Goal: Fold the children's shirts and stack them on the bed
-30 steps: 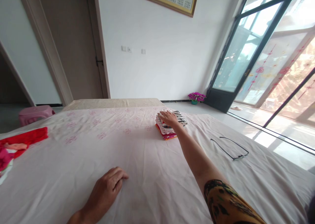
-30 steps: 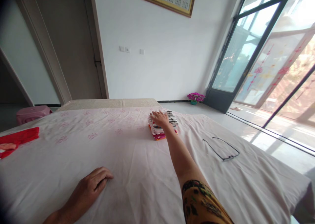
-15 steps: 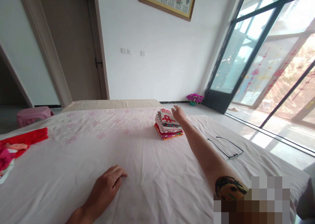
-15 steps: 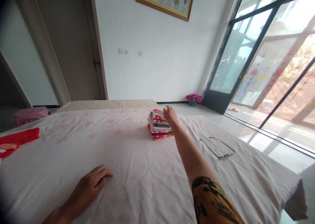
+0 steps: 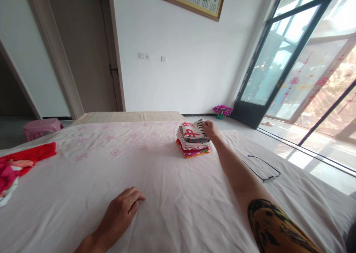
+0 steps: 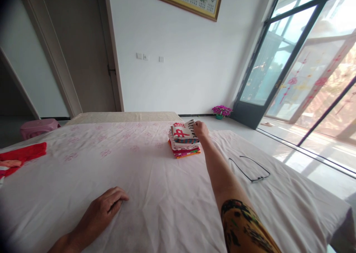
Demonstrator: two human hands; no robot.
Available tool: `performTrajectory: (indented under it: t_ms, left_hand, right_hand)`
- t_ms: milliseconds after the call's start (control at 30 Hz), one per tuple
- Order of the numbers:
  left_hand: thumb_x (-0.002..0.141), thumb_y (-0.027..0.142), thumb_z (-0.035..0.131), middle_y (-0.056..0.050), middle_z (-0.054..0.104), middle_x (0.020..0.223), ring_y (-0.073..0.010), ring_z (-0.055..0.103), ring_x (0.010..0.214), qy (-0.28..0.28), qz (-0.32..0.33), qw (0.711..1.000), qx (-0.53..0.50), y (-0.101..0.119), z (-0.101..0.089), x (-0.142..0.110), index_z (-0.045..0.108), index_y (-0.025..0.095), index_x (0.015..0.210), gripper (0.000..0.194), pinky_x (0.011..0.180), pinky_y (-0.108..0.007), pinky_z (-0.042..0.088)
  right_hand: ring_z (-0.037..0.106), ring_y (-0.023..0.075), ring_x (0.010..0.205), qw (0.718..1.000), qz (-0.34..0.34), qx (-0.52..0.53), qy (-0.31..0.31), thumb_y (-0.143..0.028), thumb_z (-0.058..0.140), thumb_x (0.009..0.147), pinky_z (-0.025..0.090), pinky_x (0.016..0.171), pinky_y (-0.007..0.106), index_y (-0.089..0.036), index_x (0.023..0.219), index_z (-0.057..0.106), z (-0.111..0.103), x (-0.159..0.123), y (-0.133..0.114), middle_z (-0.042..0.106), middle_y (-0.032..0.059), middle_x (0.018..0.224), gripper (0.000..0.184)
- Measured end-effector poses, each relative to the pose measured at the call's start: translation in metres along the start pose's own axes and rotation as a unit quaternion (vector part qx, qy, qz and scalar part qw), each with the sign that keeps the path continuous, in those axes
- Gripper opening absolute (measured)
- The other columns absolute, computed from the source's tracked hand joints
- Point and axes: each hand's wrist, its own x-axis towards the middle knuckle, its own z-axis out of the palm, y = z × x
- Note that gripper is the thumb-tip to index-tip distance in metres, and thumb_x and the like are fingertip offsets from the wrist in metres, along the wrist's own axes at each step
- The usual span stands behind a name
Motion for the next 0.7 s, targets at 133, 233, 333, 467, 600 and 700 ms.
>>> performTrajectory:
  t_ms: [133, 233, 333, 467, 600, 700]
  left_hand:
    - [0.087, 0.011, 0.045, -0.001, 0.068, 0.092, -0.0148, 0.064, 0.090, -0.003, 0.001, 1.000, -0.002, -0.002, 0.001, 0.000, 0.065, 0.024, 0.087, 0.025, 0.082, -0.025, 0.050]
    - [0.086, 0.011, 0.046, -0.002, 0.068, 0.092, -0.0149, 0.065, 0.090, 0.002, 0.002, 1.000, -0.005, -0.003, 0.002, 0.000, 0.065, 0.024, 0.087, 0.024, 0.083, -0.025, 0.050]
    - [0.086, 0.010, 0.045, -0.002, 0.069, 0.092, -0.0152, 0.065, 0.090, 0.001, 0.004, 1.000, -0.010, -0.003, 0.002, 0.000, 0.066, 0.024, 0.087, 0.024, 0.082, -0.025, 0.050]
    - [0.085, 0.010, 0.046, -0.002, 0.069, 0.090, -0.0152, 0.065, 0.089, 0.010, 0.006, 1.000, -0.019, -0.002, 0.000, 0.001, 0.066, 0.024, 0.085, 0.025, 0.080, -0.024, 0.051]
    - [0.085, 0.008, 0.045, -0.001, 0.069, 0.089, -0.0151, 0.065, 0.088, 0.008, 0.001, 1.000, -0.018, 0.002, -0.003, 0.002, 0.067, 0.024, 0.086, 0.026, 0.080, -0.025, 0.050]
    - [0.084, 0.005, 0.043, -0.002, 0.068, 0.088, -0.0152, 0.064, 0.088, 0.012, 0.001, 1.000, -0.014, 0.003, -0.004, 0.002, 0.067, 0.023, 0.086, 0.030, 0.081, -0.026, 0.049]
  right_hand:
    - [0.065, 0.0191, 0.089, 1.000, -0.023, 0.009, -0.018, -0.038, 0.046, 0.092, 0.045, 0.072, 0.024, -0.017, 0.105, 0.071, 0.004, 0.006, -0.003, 0.072, 0.0083, 0.098, 0.035]
    - [0.066, 0.0222, 0.084, 0.999, -0.006, -0.002, -0.045, -0.034, 0.050, 0.089, 0.045, 0.070, 0.027, -0.014, 0.094, 0.073, 0.007, 0.004, 0.004, 0.072, 0.0123, 0.089, 0.031]
    - [0.065, 0.0270, 0.094, 0.999, 0.015, -0.015, -0.037, -0.033, 0.047, 0.090, 0.046, 0.078, 0.033, -0.012, 0.106, 0.072, 0.004, -0.002, 0.007, 0.071, 0.0173, 0.101, 0.036]
    - [0.051, 0.0300, 0.122, 0.999, -0.015, -0.026, 0.023, -0.035, 0.037, 0.095, 0.038, 0.100, 0.042, -0.016, 0.138, 0.053, -0.007, -0.011, -0.017, 0.055, 0.0177, 0.135, 0.049]
    - [0.034, 0.0295, 0.138, 0.985, -0.163, -0.047, 0.011, -0.046, 0.028, 0.100, 0.028, 0.111, 0.051, -0.028, 0.148, 0.039, 0.001, -0.028, -0.055, 0.040, 0.0079, 0.152, 0.052]
    - [0.027, 0.0289, 0.143, 0.964, -0.240, -0.078, -0.083, -0.048, 0.028, 0.100, 0.025, 0.111, 0.057, -0.034, 0.149, 0.034, 0.021, -0.043, -0.065, 0.034, 0.0047, 0.156, 0.052]
